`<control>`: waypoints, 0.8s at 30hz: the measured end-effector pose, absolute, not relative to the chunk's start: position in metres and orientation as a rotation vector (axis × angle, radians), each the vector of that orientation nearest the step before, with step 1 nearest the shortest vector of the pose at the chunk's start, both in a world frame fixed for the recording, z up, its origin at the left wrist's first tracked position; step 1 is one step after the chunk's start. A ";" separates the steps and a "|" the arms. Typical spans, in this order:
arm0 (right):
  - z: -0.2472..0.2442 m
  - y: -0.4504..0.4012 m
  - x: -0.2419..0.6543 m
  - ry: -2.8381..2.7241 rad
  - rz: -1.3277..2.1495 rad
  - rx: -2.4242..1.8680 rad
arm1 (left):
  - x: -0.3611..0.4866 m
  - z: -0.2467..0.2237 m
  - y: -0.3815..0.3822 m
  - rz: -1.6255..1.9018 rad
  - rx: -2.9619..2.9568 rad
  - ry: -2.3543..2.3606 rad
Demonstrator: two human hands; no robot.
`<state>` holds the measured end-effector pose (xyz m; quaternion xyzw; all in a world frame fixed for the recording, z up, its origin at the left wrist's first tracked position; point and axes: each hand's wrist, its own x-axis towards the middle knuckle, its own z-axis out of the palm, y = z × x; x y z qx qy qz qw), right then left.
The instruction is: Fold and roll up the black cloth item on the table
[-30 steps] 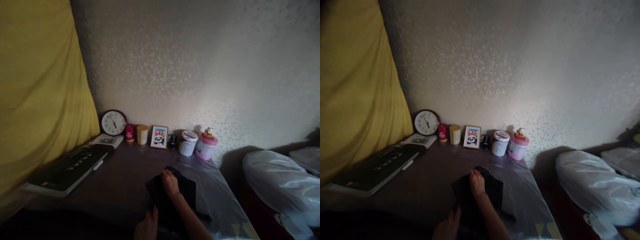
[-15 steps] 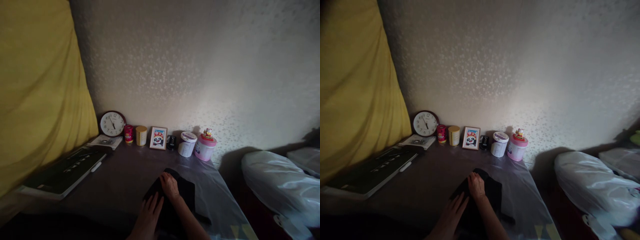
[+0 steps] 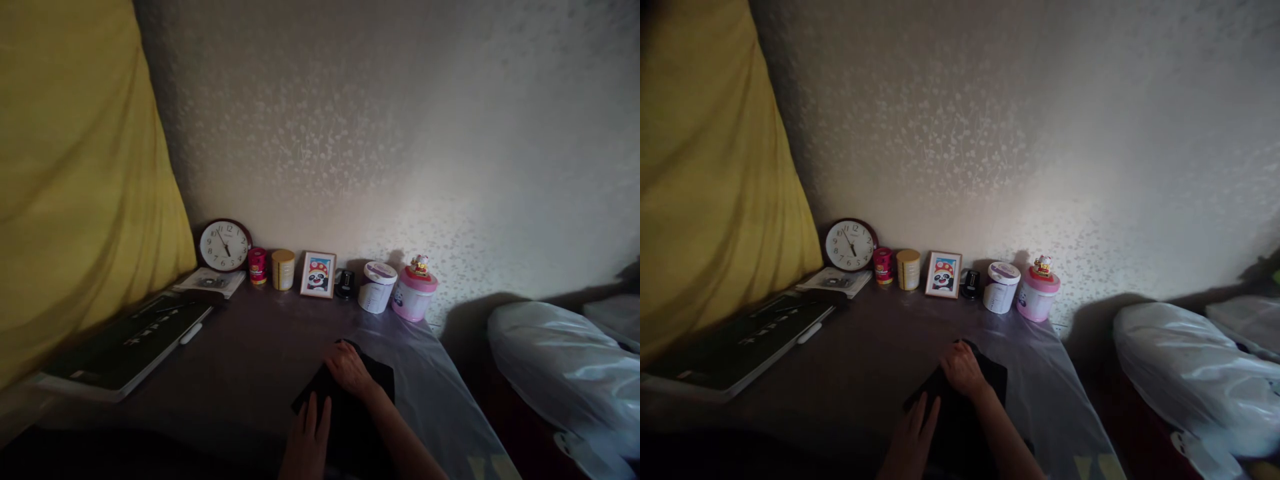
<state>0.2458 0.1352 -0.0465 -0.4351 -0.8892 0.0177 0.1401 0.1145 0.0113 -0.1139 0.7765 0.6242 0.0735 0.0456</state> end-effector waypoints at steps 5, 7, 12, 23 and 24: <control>-0.044 0.167 0.254 -2.490 0.037 -1.548 | 0.117 -0.095 0.009 0.033 2.291 1.857; -0.037 0.172 0.260 -2.381 0.031 -1.632 | 0.117 -0.084 0.007 0.020 2.272 1.868; -0.021 0.153 0.294 -1.991 -0.015 -1.812 | 0.118 -0.053 -0.001 -0.013 2.203 1.878; -0.077 0.038 0.331 -1.590 0.428 -1.879 | 0.126 -0.044 -0.006 0.022 2.177 1.922; -0.078 0.037 0.328 -1.539 0.469 -1.881 | 0.126 -0.045 -0.006 0.021 2.172 1.932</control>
